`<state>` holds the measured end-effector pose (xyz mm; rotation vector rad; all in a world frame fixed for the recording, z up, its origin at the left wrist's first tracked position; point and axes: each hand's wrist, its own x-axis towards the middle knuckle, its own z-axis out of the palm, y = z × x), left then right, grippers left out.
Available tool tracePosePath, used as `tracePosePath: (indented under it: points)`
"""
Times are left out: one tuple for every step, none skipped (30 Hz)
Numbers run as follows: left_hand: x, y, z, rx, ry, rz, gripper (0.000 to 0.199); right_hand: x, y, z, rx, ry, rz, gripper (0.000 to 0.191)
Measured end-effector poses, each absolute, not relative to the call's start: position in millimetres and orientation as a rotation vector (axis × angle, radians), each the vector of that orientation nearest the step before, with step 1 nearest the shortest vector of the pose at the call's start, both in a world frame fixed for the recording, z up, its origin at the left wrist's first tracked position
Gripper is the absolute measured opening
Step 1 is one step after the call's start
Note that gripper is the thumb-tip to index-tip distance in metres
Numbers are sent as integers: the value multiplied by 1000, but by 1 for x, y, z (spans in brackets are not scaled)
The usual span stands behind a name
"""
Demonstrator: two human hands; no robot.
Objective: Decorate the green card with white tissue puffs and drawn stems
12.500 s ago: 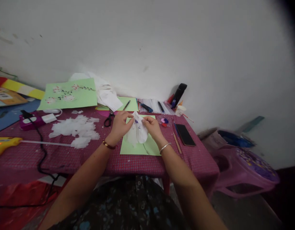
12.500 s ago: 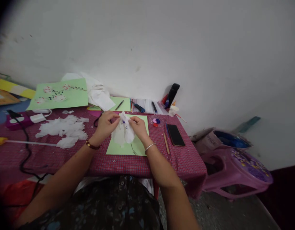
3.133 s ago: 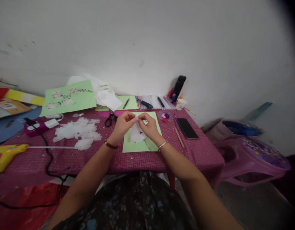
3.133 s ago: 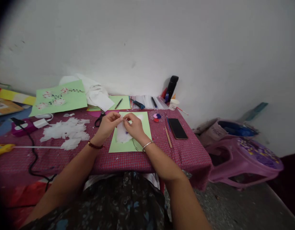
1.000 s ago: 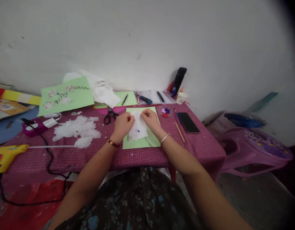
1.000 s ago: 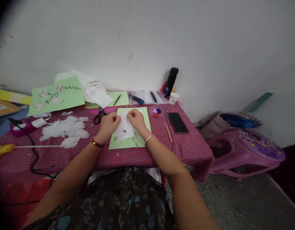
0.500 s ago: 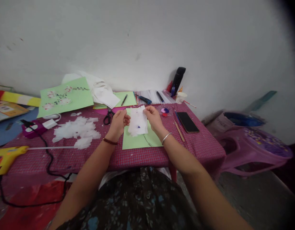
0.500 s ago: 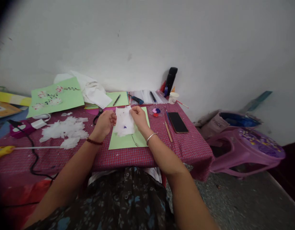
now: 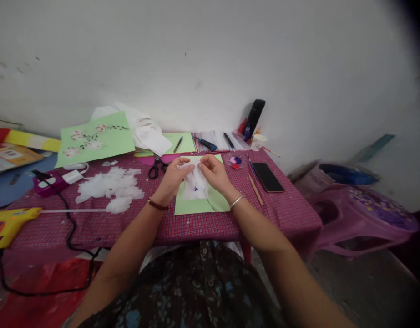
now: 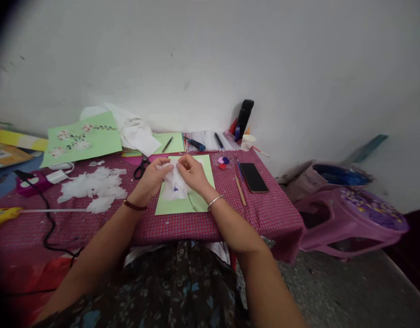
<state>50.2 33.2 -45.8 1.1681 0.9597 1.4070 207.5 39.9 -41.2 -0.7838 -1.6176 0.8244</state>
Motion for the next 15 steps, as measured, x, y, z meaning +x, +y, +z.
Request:
tracePosePath:
  points:
    - [50, 33, -45, 1247, 994, 1475, 37, 208, 40, -41, -769, -1594, 765, 14]
    - [49, 32, -45, 1334, 1038, 1555, 35, 208, 40, -41, -757, -1553, 714, 13]
    - [47, 32, -44, 1421, 1095, 1649, 33, 208, 41, -41, -753, -1498, 675, 13]
    - [46, 31, -42, 1502, 1162, 1748, 32, 208, 43, -42, -763, -1443, 653, 13]
    - [44, 30, -41, 1575, 1233, 1839, 32, 208, 45, -43, -790, -1394, 651, 13]
    - [43, 29, -41, 1639, 1297, 1916, 33, 209, 48, -44, -843, -1372, 676, 12]
    - [42, 29, -40, 1702, 1347, 1955, 33, 209, 51, -47, -914, -1379, 728, 10]
    - [41, 28, -40, 1760, 1380, 1955, 33, 209, 54, -49, -989, -1409, 798, 8]
    - [41, 28, -41, 1805, 1399, 1922, 32, 209, 57, -53, -1056, -1454, 877, 7]
    - [41, 29, -43, 1830, 1408, 1864, 32, 210, 60, -56, -1106, -1505, 952, 7]
    - [41, 29, -45, 1838, 1410, 1796, 31, 210, 63, -59, -1137, -1548, 1006, 8]
    - [43, 30, -47, 1829, 1409, 1729, 30, 211, 65, -62, -1150, -1581, 1036, 9]
    - [44, 32, -49, 1804, 1401, 1672, 29, 211, 66, -64, -1156, -1600, 1045, 11]
    - [46, 33, -50, 1769, 1380, 1624, 28, 212, 67, -66, -1165, -1616, 1046, 16]
    - [48, 35, -52, 1729, 1346, 1585, 28, 213, 68, -67, -1172, -1631, 1042, 23]
